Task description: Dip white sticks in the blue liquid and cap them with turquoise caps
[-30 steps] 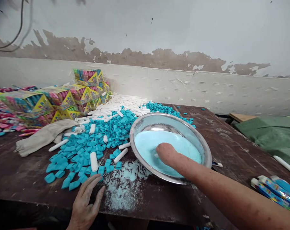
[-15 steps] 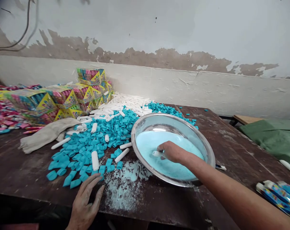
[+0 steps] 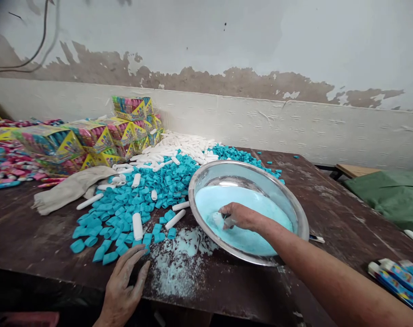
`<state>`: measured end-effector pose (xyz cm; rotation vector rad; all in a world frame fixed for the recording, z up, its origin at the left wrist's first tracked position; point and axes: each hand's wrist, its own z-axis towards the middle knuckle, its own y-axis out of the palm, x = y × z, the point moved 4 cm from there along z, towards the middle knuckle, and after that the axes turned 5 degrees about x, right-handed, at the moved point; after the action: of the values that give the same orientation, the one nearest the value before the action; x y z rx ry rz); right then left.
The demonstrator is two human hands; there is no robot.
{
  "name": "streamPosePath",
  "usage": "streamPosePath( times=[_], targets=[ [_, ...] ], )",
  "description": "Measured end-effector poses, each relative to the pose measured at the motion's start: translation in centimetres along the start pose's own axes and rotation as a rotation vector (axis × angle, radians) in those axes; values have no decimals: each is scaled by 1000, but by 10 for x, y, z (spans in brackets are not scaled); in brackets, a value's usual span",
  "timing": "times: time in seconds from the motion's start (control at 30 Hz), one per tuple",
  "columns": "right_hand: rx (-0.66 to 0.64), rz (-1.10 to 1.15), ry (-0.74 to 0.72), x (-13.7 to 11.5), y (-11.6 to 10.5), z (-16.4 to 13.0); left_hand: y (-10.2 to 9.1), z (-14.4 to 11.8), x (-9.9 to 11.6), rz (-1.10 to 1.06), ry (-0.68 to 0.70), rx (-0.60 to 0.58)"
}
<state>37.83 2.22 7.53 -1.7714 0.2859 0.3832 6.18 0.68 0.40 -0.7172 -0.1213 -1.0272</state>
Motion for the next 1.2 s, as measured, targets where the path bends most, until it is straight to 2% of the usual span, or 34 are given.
streamPosePath(
  times=[0.07, 0.17, 0.23, 0.33, 0.47, 0.67, 0.73, 0.83, 0.9, 1.0, 1.13, 1.2],
  targets=[
    [-13, 11, 4, 3, -7, -6, 0, 0, 0, -1, -2, 1],
    [12, -237, 61, 3, -14, -12, 1, 1, 0, -5, -3, -1],
    [31, -397, 104, -1, -11, -10, 1, 1, 0, -8, -2, -5],
    [17, -412, 116, -13, 4, -3, 0, 1, 0, -7, -6, -8],
    [27, -272, 69, -22, 13, 6, 0, -1, -1, 5, -19, -12],
    [63, 123, 78, 2, -8, -3, -6, 4, 4, -57, -26, -15],
    [101, 228, 89, 10, -14, -10, -10, 18, 18, -109, -6, -15],
    [165, 329, 95, 15, -19, -21, -8, 55, 57, -189, 69, -82],
    [208, 380, 100, 14, -22, -28, 5, 85, 88, -216, 124, -199],
    [267, 439, 100, 10, -25, -39, 45, 124, 127, -232, 161, -417],
    [333, 459, 91, 7, -25, -52, 109, 149, 147, -162, 60, -660],
    [367, 469, 90, 7, -23, -57, 130, 150, 149, -146, 27, -723]
  ],
)
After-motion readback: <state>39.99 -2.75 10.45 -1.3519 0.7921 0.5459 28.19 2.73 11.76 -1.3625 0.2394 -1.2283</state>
